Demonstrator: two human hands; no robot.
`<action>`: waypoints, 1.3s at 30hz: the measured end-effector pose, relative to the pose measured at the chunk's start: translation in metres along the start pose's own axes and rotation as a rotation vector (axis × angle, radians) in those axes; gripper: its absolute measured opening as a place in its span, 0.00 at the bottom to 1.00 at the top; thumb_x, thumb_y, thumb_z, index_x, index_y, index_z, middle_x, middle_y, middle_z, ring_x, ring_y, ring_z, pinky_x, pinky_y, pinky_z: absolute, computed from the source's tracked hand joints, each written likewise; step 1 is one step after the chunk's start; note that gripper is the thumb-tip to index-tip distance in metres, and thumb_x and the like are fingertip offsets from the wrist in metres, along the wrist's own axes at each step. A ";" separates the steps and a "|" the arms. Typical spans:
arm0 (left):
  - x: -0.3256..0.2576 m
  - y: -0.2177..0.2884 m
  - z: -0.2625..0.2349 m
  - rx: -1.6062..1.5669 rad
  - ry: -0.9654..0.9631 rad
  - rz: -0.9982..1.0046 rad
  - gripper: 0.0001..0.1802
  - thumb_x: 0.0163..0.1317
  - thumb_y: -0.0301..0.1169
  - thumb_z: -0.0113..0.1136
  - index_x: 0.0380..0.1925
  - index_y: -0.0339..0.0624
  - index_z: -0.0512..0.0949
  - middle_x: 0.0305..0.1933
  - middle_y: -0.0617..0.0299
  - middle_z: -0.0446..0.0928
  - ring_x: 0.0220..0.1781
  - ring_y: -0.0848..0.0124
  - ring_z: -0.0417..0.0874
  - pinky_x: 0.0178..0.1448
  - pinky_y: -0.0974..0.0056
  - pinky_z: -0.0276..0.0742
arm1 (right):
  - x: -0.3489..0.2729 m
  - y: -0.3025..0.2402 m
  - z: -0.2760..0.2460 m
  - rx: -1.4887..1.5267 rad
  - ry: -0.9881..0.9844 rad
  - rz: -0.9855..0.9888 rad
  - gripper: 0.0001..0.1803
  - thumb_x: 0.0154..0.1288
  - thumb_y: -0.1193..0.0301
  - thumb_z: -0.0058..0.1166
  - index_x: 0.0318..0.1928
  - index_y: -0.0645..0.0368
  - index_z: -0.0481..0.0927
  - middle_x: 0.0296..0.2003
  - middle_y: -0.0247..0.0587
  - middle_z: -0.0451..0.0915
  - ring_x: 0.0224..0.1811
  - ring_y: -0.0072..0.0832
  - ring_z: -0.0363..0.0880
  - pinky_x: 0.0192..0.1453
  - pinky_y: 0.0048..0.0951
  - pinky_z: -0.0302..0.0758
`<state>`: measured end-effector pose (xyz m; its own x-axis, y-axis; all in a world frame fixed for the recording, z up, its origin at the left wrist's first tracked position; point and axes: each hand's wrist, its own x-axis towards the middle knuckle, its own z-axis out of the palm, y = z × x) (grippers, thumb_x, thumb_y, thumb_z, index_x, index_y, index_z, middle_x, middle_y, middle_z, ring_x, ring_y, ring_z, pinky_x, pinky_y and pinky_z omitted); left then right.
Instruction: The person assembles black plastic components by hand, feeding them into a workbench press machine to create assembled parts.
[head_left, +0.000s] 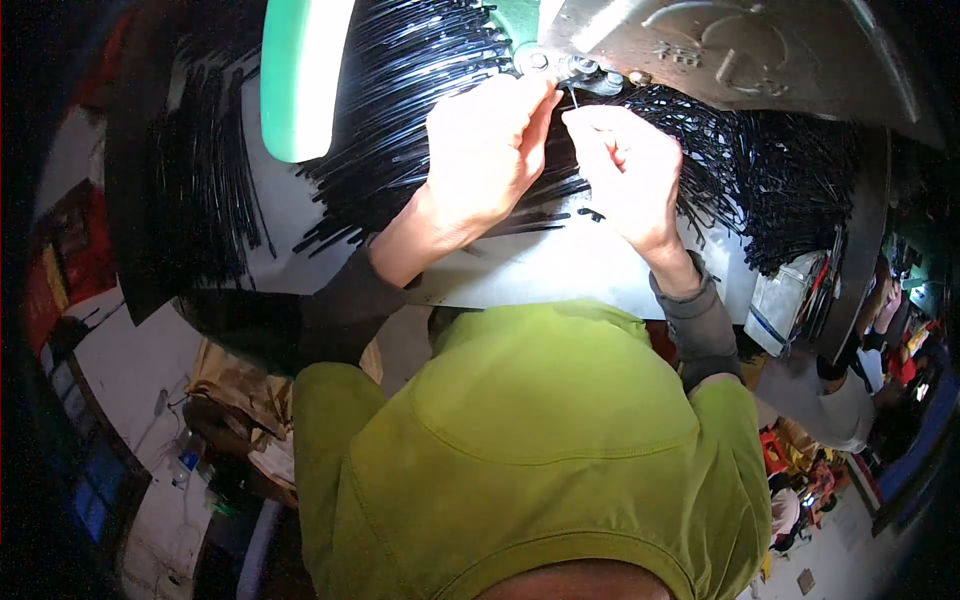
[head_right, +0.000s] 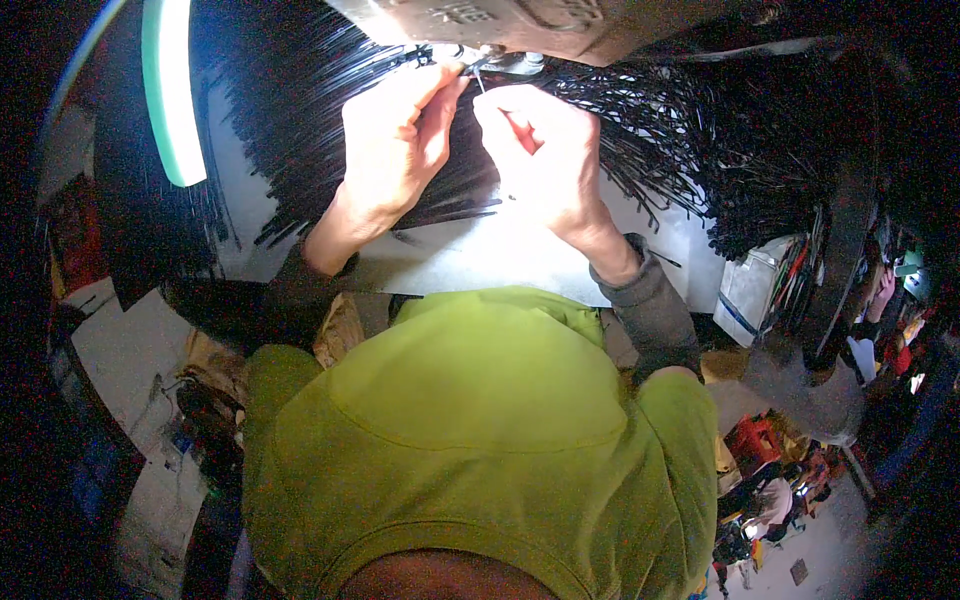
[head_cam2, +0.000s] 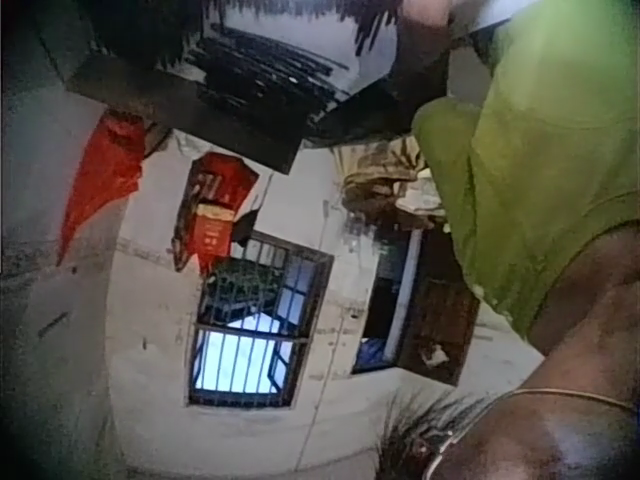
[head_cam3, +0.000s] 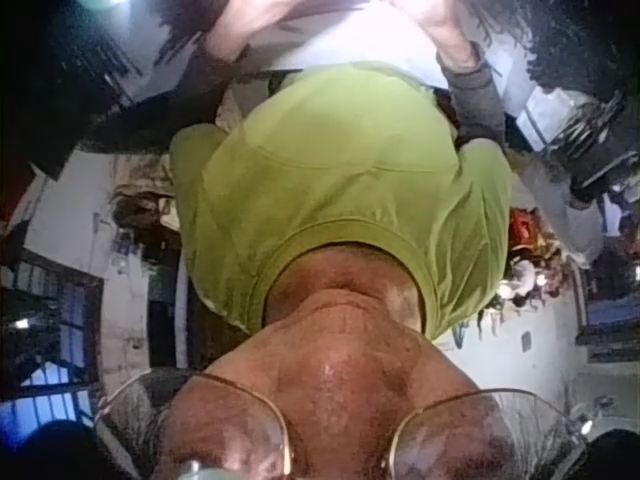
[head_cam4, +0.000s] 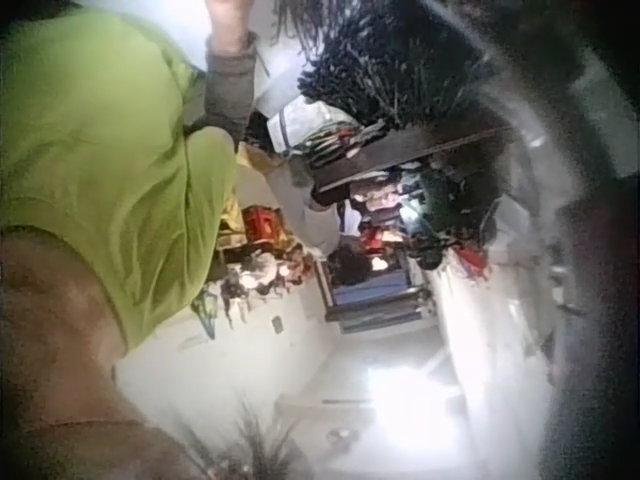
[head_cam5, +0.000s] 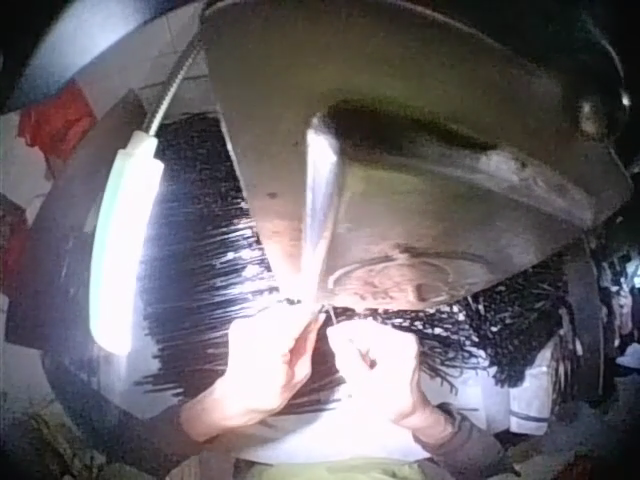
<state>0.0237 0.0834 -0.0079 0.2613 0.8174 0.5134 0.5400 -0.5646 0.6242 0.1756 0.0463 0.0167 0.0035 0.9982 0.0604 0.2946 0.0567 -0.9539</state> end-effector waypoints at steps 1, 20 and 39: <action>0.003 -0.002 0.002 -0.038 0.055 0.063 0.08 0.53 0.20 0.64 0.34 0.36 0.79 0.29 0.53 0.81 0.28 0.66 0.83 0.34 0.70 0.77 | 0.001 0.001 -0.002 0.059 0.007 0.033 0.05 0.62 0.75 0.55 0.37 0.63 0.80 0.19 0.25 0.75 0.19 0.08 0.68 0.22 0.12 0.65; 0.022 -0.010 0.016 -0.076 0.141 0.304 0.05 0.53 0.20 0.59 0.25 0.35 0.71 0.20 0.56 0.68 0.18 0.62 0.72 0.22 0.66 0.67 | 0.013 0.008 -0.004 0.148 0.070 0.082 0.05 0.63 0.74 0.55 0.37 0.62 0.80 0.17 0.25 0.73 0.16 0.07 0.65 0.17 0.13 0.61; 0.009 0.008 -0.004 -0.007 -0.034 0.304 0.10 0.53 0.26 0.52 0.35 0.34 0.69 0.22 0.56 0.69 0.20 0.61 0.73 0.25 0.62 0.68 | 0.016 0.004 -0.008 0.231 -0.017 0.262 0.10 0.67 0.70 0.50 0.40 0.63 0.79 0.16 0.29 0.73 0.13 0.10 0.65 0.16 0.14 0.61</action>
<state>0.0269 0.0856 0.0038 0.4368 0.6140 0.6574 0.4271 -0.7847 0.4492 0.1840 0.0623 0.0162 0.0335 0.9796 -0.1981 0.0616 -0.1998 -0.9779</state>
